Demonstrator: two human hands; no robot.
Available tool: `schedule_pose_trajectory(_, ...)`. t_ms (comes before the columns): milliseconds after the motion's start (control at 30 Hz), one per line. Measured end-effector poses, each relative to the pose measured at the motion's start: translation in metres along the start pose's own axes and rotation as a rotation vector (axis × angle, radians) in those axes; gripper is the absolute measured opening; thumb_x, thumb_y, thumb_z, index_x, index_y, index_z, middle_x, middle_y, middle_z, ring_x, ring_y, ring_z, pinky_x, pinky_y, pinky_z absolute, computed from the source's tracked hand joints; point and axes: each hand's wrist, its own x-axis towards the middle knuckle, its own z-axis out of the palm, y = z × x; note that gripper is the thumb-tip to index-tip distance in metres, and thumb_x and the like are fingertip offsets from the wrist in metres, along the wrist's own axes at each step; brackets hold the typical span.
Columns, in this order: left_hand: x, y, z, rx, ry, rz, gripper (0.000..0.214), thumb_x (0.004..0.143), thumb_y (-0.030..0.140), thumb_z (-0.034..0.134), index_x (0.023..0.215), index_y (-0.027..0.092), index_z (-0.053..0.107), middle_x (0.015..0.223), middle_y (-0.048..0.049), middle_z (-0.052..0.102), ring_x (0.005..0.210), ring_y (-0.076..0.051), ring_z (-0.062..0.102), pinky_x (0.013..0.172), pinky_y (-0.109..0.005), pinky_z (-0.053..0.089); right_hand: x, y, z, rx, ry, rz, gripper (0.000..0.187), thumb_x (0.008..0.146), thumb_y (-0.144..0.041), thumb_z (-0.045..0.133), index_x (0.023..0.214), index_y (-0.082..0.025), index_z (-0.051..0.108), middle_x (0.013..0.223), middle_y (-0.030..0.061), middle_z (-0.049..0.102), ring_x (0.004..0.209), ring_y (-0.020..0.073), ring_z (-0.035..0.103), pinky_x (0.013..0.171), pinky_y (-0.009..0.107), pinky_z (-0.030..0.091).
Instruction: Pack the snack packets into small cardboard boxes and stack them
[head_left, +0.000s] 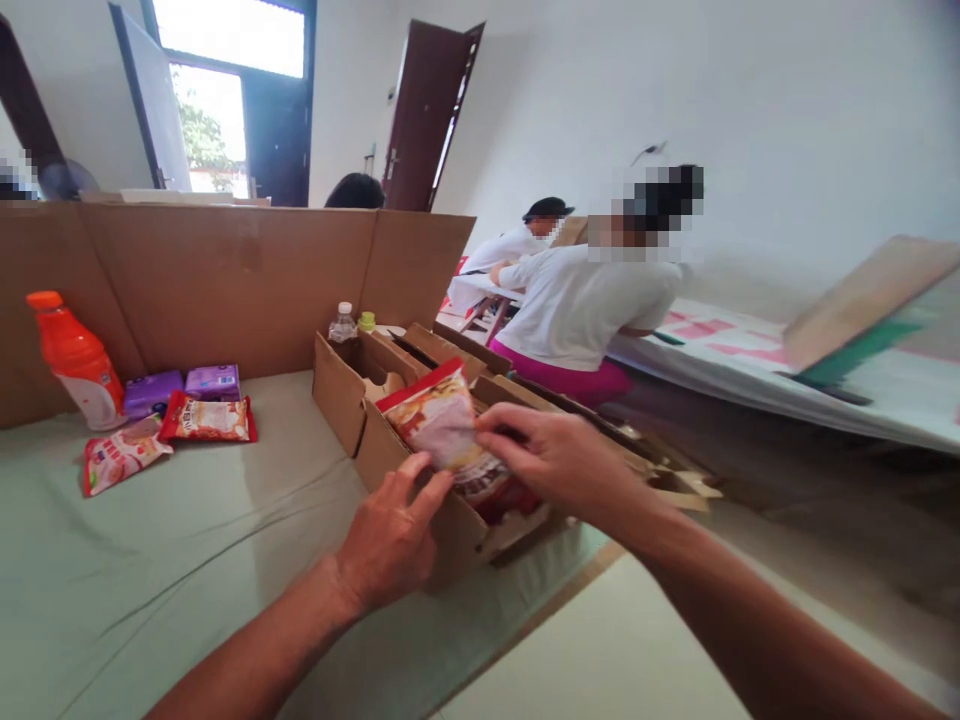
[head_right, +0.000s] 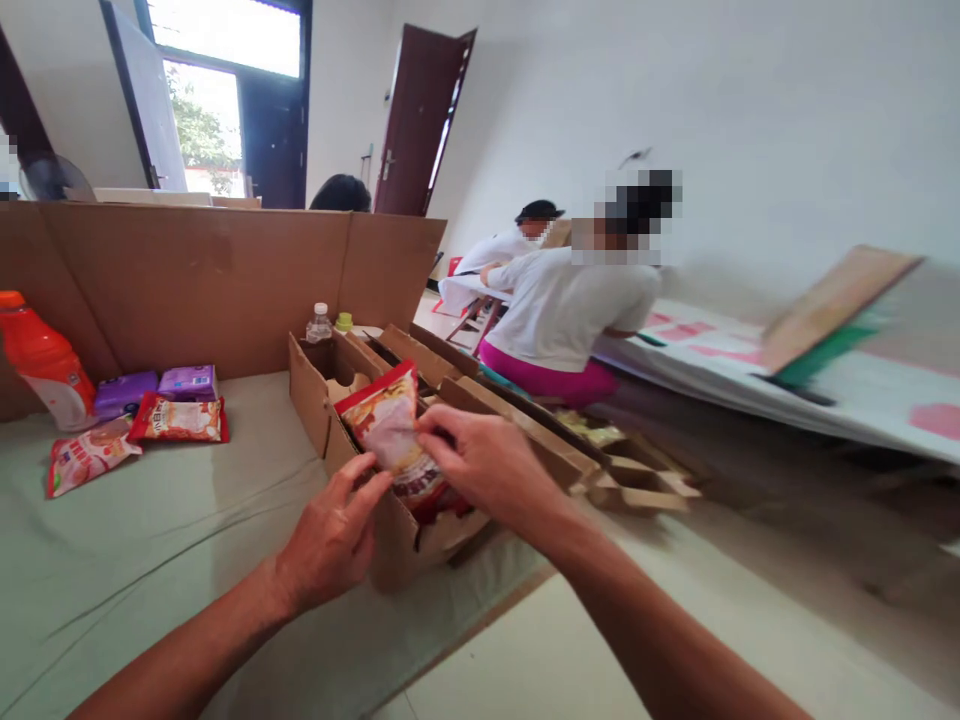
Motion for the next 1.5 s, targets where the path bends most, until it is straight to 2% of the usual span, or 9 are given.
schedule_pose_trajectory(100,-0.027,-0.009,0.0,0.013,0.027,-0.076,0.074,0.08,0.001,0.049,0.149,0.019,0.03,0.161,-0.0274,0.023,0.134,-0.032,0.054,0.1,-0.048,0.056,-0.006,-0.012,-0.023,0.017,0.136,-0.026,0.029,0.085,-0.049,0.053,0.088,-0.025,0.069,0.074,0.0046,0.074,0.057,0.0229,0.065,0.053,0.032,0.048)
schedule_pose_trajectory(200,-0.066,-0.034,-0.013,0.068,-0.039,-0.314,0.076,0.078,0.004,0.057,0.149,0.021,0.035,0.165,-0.0229,0.019,0.137,-0.03,0.051,0.103,-0.047,0.053,-0.008,-0.025,-0.025,0.037,0.159,-0.084,0.034,0.089,-0.059,0.054,0.097,-0.03,0.069,0.074,0.004,0.074,0.054,0.0237,0.065,0.046,0.033,0.05)
schedule_pose_trajectory(333,-0.125,-0.08,-0.058,0.197,-0.094,-0.702,0.067,0.073,0.006,0.063,0.138,0.018,0.053,0.164,-0.0195,0.028,0.139,-0.031,0.049,0.113,-0.049,0.045,0.005,-0.061,0.005,0.141,0.083,-0.288,0.032,0.093,-0.056,0.05,0.091,-0.032,0.069,0.076,0.0035,0.075,0.055,0.0229,0.065,0.048,0.033,0.051)
schedule_pose_trajectory(467,-0.174,-0.119,-0.11,0.29,-0.01,-0.87,0.046,0.075,0.005,0.059,0.12,0.012,0.065,0.15,-0.0225,0.048,0.134,-0.034,0.053,0.113,-0.054,0.043,0.037,-0.121,0.051,0.084,-0.151,-0.525,0.024,0.09,-0.036,0.05,0.085,-0.026,0.071,0.073,0.003,0.074,0.065,0.0214,0.067,0.059,0.03,0.048)
schedule_pose_trajectory(667,-0.211,-0.139,-0.136,0.313,0.099,-0.887,0.038,0.076,0.004,0.056,0.11,0.015,0.069,0.126,-0.0143,0.067,0.122,-0.028,0.06,0.108,-0.05,0.047,0.105,-0.2,0.13,-0.283,-0.354,-0.609,0.025,0.089,-0.02,0.048,0.085,-0.023,0.073,0.078,0.0047,0.077,0.069,0.0187,0.067,0.065,0.028,0.037)
schedule_pose_trajectory(933,-0.212,-0.143,-0.124,0.287,0.164,-0.812,0.029,0.072,0.002,0.055,0.091,0.018,0.07,0.099,-0.0091,0.073,0.098,-0.026,0.064,0.091,-0.044,0.054,0.228,-0.268,0.203,-0.394,-0.186,-0.595,0.034,0.094,-0.013,0.043,0.108,-0.018,0.073,0.109,0.0132,0.076,0.099,0.0251,0.066,0.081,0.036,0.032)
schedule_pose_trajectory(1067,-0.213,-0.145,-0.124,0.279,0.172,-0.801,0.031,0.073,0.001,0.054,0.093,0.018,0.07,0.098,-0.0081,0.074,0.099,-0.024,0.064,0.092,-0.043,0.053,0.245,-0.286,0.217,-0.421,-0.129,-0.566,0.038,0.097,-0.012,0.037,0.118,-0.013,0.068,0.118,0.0179,0.072,0.106,0.0282,0.063,0.083,0.038,0.029)
schedule_pose_trajectory(1267,-0.212,-0.148,-0.127,0.321,0.168,-0.798,0.028,0.074,0.004,0.053,0.09,0.019,0.071,0.097,-0.008,0.075,0.098,-0.024,0.067,0.092,-0.042,0.054,0.193,-0.267,0.189,-0.477,-0.267,-0.651,0.027,0.093,-0.016,0.048,0.085,-0.016,0.074,0.091,0.0127,0.078,0.082,0.0221,0.068,0.074,0.034,0.028)
schedule_pose_trajectory(1500,-0.208,-0.154,-0.148,0.336,0.112,-0.739,0.026,0.08,0.019,0.048,0.092,0.02,0.071,0.104,-0.0097,0.076,0.103,-0.027,0.067,0.096,-0.044,0.054,0.131,-0.174,0.062,-0.483,-0.18,-0.446,0.025,0.094,-0.025,0.05,0.094,-0.022,0.074,0.095,0.0051,0.078,0.09,0.0214,0.069,0.084,0.034,0.034)
